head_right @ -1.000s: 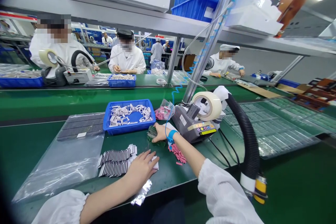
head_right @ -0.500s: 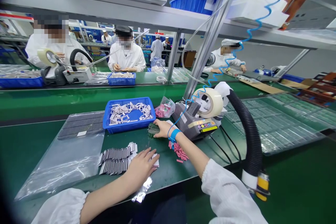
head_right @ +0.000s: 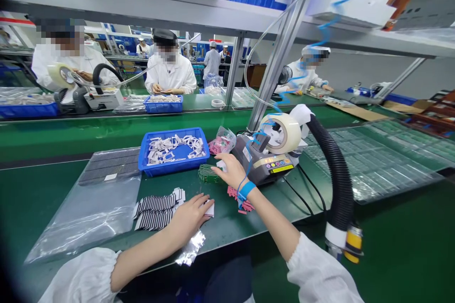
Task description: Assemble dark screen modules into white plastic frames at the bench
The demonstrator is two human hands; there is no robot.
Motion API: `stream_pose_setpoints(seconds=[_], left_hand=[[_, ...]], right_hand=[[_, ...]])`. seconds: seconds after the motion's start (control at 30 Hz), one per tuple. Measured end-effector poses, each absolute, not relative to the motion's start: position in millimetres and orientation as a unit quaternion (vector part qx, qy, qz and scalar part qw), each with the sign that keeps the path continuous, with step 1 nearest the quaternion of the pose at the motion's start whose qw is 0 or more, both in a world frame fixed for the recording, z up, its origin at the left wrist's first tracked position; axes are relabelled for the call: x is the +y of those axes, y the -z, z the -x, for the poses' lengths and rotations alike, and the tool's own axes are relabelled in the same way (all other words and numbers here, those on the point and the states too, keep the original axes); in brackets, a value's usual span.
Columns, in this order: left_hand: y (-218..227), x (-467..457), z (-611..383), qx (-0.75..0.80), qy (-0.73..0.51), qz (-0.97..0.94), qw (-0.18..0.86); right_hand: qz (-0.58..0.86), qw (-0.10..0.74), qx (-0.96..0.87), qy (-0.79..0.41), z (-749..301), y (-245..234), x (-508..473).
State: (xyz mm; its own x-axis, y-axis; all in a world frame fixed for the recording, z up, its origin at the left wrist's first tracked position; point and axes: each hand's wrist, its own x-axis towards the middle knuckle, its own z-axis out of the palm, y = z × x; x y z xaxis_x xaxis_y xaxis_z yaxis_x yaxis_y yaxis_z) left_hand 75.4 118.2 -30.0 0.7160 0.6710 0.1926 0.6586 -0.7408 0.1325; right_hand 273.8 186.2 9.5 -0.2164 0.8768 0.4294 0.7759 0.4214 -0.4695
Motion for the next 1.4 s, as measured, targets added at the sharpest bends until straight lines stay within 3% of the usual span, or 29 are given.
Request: stream_pose_setpoints(seconds=[0.23,0.5,1.07,1.4], left_hand=[[14.5,91.7,-58.2,0.349,-0.137,-0.927,-0.007],[40.7,46.5,22.5,0.377,-0.249,-0.876,-0.167],[56.9,42.3,50.1,0.513,-0.218,-0.808,-0.192],[57.8,45.2,52.6,0.493,-0.21,-0.823,-0.19]], right_hand=[[0.539,0.401,-0.732,-0.118,-260.3,-3.1,132.3],[0.528,0.443,-0.721,-0.075,-252.1,43.4,88.9],[0.446,0.294,-0.844,-0.056,-241.2,43.7,95.6],[0.434,0.291,-0.848,-0.093,-241.0,45.1,105.9]])
